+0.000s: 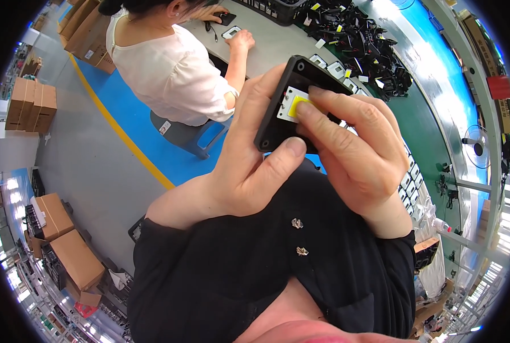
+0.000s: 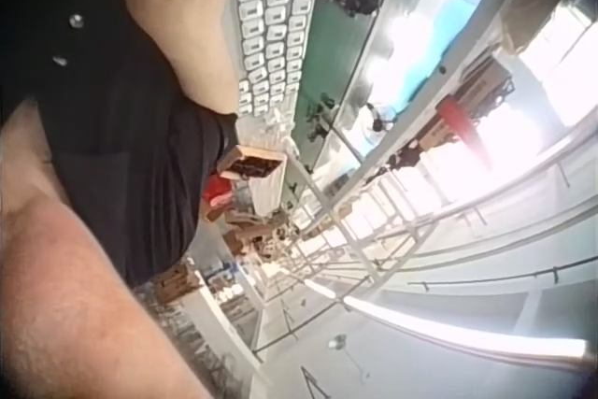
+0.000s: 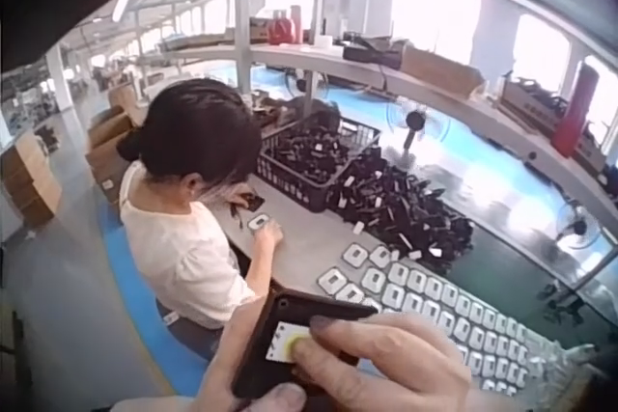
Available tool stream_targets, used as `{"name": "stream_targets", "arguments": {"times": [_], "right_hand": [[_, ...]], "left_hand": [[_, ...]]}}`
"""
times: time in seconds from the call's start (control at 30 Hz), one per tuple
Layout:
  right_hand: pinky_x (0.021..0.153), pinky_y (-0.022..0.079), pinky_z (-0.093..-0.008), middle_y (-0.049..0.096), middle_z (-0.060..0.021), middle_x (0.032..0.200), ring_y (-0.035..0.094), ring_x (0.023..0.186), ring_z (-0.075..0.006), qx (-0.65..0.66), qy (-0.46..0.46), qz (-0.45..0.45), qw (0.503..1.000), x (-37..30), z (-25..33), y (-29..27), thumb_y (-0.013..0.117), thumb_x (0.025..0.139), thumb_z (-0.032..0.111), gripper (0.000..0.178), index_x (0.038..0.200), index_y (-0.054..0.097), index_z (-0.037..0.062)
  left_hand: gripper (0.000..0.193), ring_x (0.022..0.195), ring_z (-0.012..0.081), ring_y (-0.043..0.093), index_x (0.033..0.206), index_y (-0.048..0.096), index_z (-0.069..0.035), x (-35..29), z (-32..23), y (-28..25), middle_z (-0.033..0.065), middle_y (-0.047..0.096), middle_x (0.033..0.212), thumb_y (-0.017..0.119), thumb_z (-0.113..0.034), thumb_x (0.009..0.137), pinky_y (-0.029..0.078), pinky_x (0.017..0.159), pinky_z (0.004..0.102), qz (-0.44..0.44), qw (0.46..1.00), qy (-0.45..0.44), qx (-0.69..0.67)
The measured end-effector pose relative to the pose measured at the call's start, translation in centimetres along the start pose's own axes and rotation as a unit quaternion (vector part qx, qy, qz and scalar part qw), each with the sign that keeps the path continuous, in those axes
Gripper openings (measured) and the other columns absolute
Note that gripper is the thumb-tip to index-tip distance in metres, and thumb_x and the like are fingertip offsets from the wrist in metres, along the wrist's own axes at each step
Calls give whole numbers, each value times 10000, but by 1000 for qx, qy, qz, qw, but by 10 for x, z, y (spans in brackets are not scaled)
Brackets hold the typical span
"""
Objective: Assembling internal LED circuit boards and wiring into plastic housing components on an assembly line.
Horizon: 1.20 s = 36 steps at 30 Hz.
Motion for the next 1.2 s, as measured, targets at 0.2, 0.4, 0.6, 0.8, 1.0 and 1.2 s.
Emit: {"name": "stream_targets", "arguments": {"times": [0.2, 0.4, 0.6, 0.8, 1.0, 1.2], "right_hand": [[605, 481, -292, 616, -93, 870, 591, 710, -222, -17, -35, -9, 999, 2, -4, 3, 669, 530, 50, 338, 866, 674, 15], [744, 387, -273, 599, -34, 984, 589, 881, -179, -67, -51, -3, 996, -9, -6, 12, 634, 650, 85, 227, 872, 677, 65], [786, 413, -296, 510, -125, 1118, 504, 1021, -220, 126, 12, -35, 991, -11, -16, 0, 685, 642, 22, 311, 948, 697, 75], [648, 444, -245, 602, -36, 783, 567, 714, -107, 509, 416, 29, 753, -40, -64, 54, 653, 810, 156, 295, 1063, 604, 14], [586, 448, -270, 623, -84, 729, 587, 649, -171, 303, 311, 50, 899, -22, -60, 36, 669, 780, 132, 125, 845, 674, 26], [530, 431, -287, 614, -98, 673, 570, 590, -188, 289, 327, 60, 898, -22, -64, 39, 659, 774, 113, 114, 810, 668, 6]], "left_hand": [[581, 1036, 196, 471, 1320, 262, 91, 3, -4, 2, 154, 424, 1185, 496, -68, 812, 384, 900, 312, -2, 996, 91, -5], [386, 997, 152, 535, 1227, 358, 45, 13, -10, -12, 120, 476, 1140, 456, 12, 855, 450, 848, 272, -8, 1000, 13, -9], [295, 1061, 158, 495, 1175, 357, 33, 15, 1, -16, 151, 477, 1147, 425, 39, 887, 364, 942, 276, -29, 996, 73, 50], [288, 1108, 188, 464, 1175, 344, 34, 16, -8, -5, 186, 476, 1163, 418, 28, 896, 344, 968, 294, -8, 987, 138, 81], [246, 1025, 217, 532, 1113, 369, 28, 14, -9, -4, 198, 520, 1112, 471, 29, 888, 405, 917, 304, -44, 975, 197, 95], [237, 1005, 179, 530, 1092, 394, 10, 13, 6, -9, 180, 537, 1114, 514, -23, 890, 416, 885, 281, -79, 976, 193, 62]]}}
Point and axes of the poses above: each hand's wrist, its own x-axis towards the middle knuckle, its own y-axis out of the palm, z = x × y, the point moved 8 cm from there along x, towards the middle knuckle
